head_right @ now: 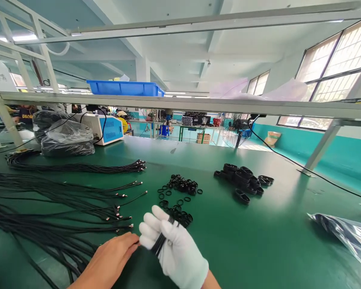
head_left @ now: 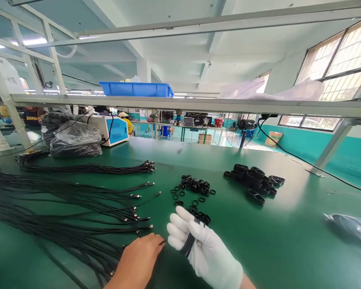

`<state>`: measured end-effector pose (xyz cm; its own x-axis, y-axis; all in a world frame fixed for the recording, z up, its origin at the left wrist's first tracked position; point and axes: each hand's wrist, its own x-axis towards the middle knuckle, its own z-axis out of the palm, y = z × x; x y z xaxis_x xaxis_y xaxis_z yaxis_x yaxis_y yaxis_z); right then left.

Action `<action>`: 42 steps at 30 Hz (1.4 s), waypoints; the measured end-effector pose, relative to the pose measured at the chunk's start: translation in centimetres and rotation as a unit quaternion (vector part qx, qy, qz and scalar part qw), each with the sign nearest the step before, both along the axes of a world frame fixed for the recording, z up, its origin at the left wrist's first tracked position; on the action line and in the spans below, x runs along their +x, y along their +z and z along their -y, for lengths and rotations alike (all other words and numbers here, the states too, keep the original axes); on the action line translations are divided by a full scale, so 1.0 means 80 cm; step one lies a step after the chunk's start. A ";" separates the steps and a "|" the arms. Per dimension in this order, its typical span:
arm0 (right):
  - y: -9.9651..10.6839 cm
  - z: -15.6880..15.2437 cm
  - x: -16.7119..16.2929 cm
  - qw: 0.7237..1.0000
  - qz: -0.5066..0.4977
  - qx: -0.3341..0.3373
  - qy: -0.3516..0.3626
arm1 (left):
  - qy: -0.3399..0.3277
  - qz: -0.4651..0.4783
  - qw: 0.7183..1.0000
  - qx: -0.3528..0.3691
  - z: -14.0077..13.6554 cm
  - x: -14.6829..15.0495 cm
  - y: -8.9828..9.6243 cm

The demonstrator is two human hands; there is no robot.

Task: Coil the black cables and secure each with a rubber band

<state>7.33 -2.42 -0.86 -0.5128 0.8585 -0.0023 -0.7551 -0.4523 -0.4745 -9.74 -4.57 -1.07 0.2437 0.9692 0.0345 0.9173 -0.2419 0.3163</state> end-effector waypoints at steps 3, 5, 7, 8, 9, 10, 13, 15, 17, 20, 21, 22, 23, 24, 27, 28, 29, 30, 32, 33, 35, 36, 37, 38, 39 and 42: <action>-0.008 -0.009 0.009 0.997 0.048 -0.039 -0.047 | -0.009 -0.099 0.995 0.024 0.009 0.015 -0.002; -0.014 -0.011 0.010 0.994 0.078 -0.048 -0.058 | -0.035 -0.133 0.989 0.055 0.017 0.027 -0.005; -0.018 -0.009 0.009 0.990 0.118 -0.047 -0.054 | -0.058 -0.145 0.983 0.097 0.024 0.036 -0.009; -0.019 -0.008 0.007 0.988 0.139 -0.045 -0.053 | -0.069 -0.145 0.979 0.122 0.026 0.038 -0.011; -0.020 -0.006 0.005 0.985 0.160 -0.041 -0.051 | -0.082 -0.145 0.975 0.149 0.027 0.039 -0.012; -0.020 -0.004 0.003 0.982 0.179 -0.037 -0.047 | -0.101 -0.142 0.969 0.176 0.027 0.037 -0.012; -0.018 0.003 -0.004 0.980 0.198 -0.017 0.021 | -0.165 -0.130 0.953 0.216 0.019 0.026 0.007; -0.013 0.009 -0.009 0.980 0.167 0.015 0.109 | -0.198 -0.111 0.957 0.181 0.008 0.014 0.029; -0.008 0.015 -0.014 0.974 0.116 0.029 0.191 | -0.220 -0.073 0.967 0.109 -0.005 0.003 0.050; -0.008 0.024 -0.018 0.958 0.087 -0.010 0.275 | -0.246 -0.017 0.969 0.020 -0.023 -0.009 0.064; -0.011 0.025 -0.019 0.952 0.105 -0.018 0.288 | -0.254 -0.005 0.967 0.000 -0.028 -0.012 0.064; -0.016 0.027 -0.019 0.948 0.133 -0.021 0.290 | -0.263 0.006 0.965 -0.014 -0.032 -0.014 0.061; -0.022 0.027 -0.020 0.946 0.161 -0.024 0.282 | -0.269 0.018 0.963 -0.017 -0.034 -0.016 0.058; -0.028 0.027 -0.020 0.946 0.183 -0.027 0.268 | -0.268 0.032 0.963 -0.004 -0.035 -0.017 0.054; -0.044 0.023 -0.019 0.954 0.173 -0.055 0.239 | -0.199 0.084 0.968 0.131 -0.027 -0.020 0.042; -0.047 0.021 -0.018 0.955 0.157 -0.062 0.244 | -0.178 0.095 0.962 0.185 -0.022 -0.020 0.038; -0.048 0.020 -0.017 0.956 0.142 -0.061 0.248 | -0.173 0.099 0.954 0.226 -0.016 -0.019 0.035; -0.047 0.018 -0.017 0.957 0.131 -0.056 0.253 | -0.186 0.094 0.946 0.250 -0.011 -0.018 0.032; -0.044 0.017 -0.015 0.957 0.115 -0.037 0.264 | -0.237 0.066 0.936 0.251 -0.002 -0.015 0.029; -0.042 0.017 -0.014 0.956 0.107 -0.028 0.271 | -0.259 0.049 0.936 0.232 0.000 -0.015 0.029; -0.036 0.019 -0.013 0.954 0.096 -0.014 0.283 | -0.268 0.038 0.949 0.164 0.001 -0.014 0.035; -0.034 0.020 -0.012 0.953 0.093 -0.005 0.288 | -0.254 0.058 0.959 0.113 -0.001 -0.014 0.039; -0.032 0.022 -0.011 0.953 0.088 0.003 0.288 | -0.228 0.100 0.967 0.047 -0.002 -0.014 0.042; -0.031 0.024 -0.009 0.954 0.084 0.013 0.288 | -0.193 0.161 0.968 -0.030 -0.004 -0.013 0.044; -0.031 0.025 -0.007 0.954 0.084 0.025 0.287 | -0.153 0.237 0.952 -0.115 -0.005 -0.012 0.045; -0.034 0.026 0.001 0.956 0.088 0.062 0.272 | -0.089 0.457 0.827 -0.316 -0.006 -0.002 0.034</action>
